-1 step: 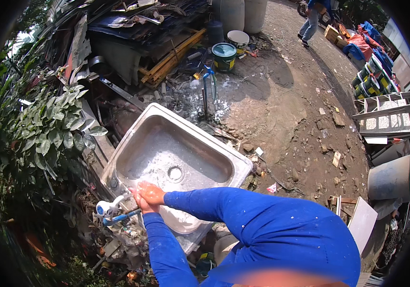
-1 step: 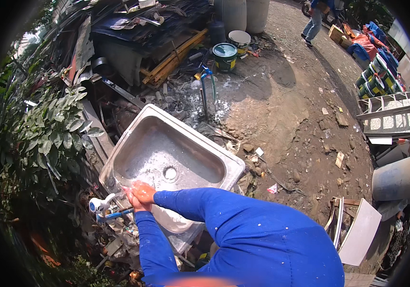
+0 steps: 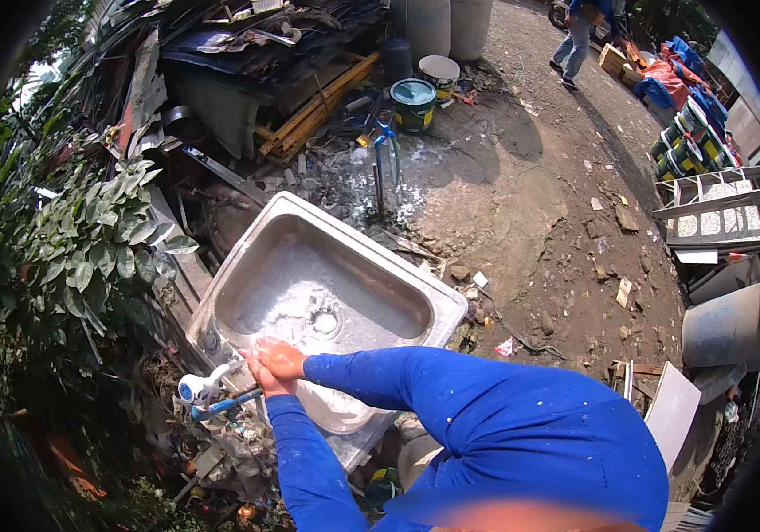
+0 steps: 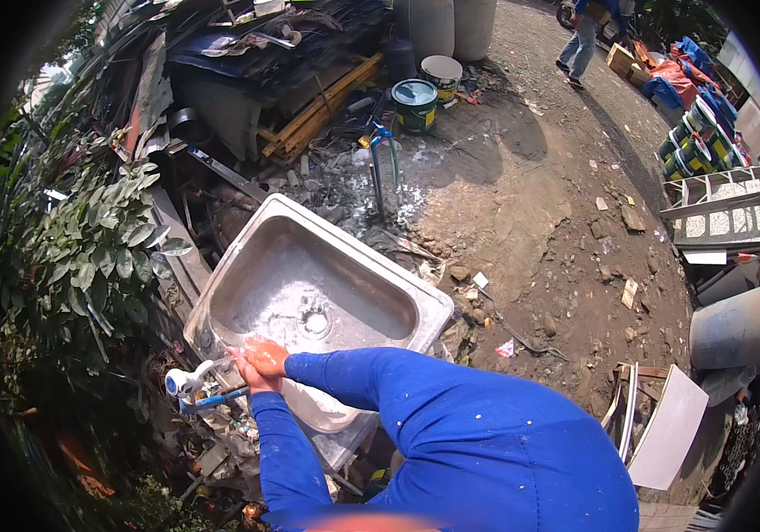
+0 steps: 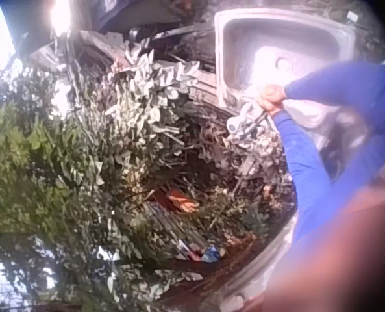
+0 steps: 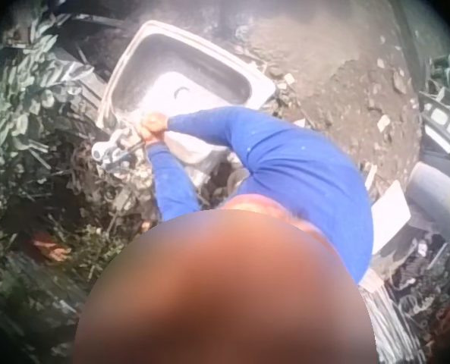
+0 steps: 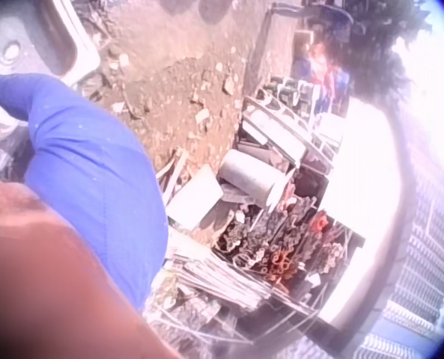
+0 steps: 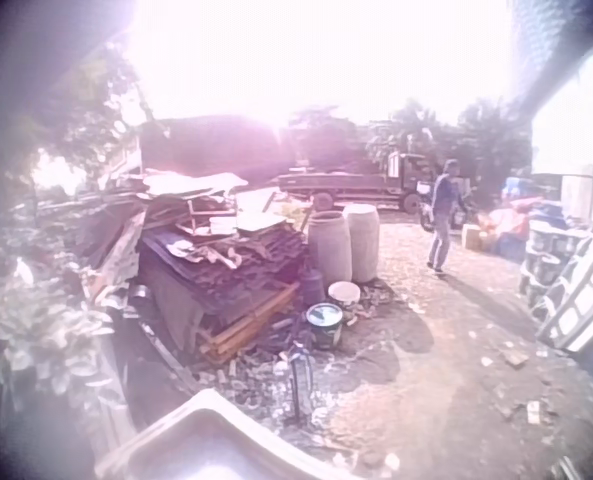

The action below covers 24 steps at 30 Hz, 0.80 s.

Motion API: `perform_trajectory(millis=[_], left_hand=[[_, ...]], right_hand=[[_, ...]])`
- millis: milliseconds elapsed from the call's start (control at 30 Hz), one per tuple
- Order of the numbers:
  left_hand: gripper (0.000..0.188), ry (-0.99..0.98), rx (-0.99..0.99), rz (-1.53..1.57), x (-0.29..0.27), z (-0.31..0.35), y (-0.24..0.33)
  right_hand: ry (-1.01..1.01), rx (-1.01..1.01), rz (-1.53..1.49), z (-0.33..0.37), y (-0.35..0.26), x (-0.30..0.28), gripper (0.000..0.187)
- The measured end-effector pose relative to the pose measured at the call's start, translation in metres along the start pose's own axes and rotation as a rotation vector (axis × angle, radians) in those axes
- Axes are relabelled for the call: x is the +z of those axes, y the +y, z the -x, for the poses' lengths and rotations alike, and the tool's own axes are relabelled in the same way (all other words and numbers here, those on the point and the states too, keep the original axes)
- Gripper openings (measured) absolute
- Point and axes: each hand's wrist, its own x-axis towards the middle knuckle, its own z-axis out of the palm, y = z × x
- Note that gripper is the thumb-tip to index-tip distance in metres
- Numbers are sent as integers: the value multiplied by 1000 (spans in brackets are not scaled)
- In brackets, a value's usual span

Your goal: The person washes a yellow-handled paintbrush under running water at an outdoor sink, repeatedly scrubbing the bristles and rinsing them. The person briefly taps the brush against a nearby white barrel before returning to the sink to continue rinsing.

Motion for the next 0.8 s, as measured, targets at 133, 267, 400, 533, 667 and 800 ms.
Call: perform_trajectory(millis=[133, 267, 400, 533, 667, 800], left_hand=[[69, 256, 11, -119, 61, 4, -29], [67, 132, -64, -46, -22, 0, -8], [65, 183, -36, -33, 35, -4, -19], [65, 113, -97, 16, 22, 3, -2], [63, 108, -58, 55, -10, -3, -22], [56, -59, -97, 15, 9, -2, -25]], right_hand=[[69, -39, 115, -4, 42, -5, 44], [-93, 74, -147, 19, -7, -11, 52], [-23, 190, -137, -3, 6, -33, 59], [-84, 22, -185, 4, 4, -7, 65], [-92, 54, -155, 2, 1, -15, 65], [-81, 105, -147, -4, 11, -27, 65]])
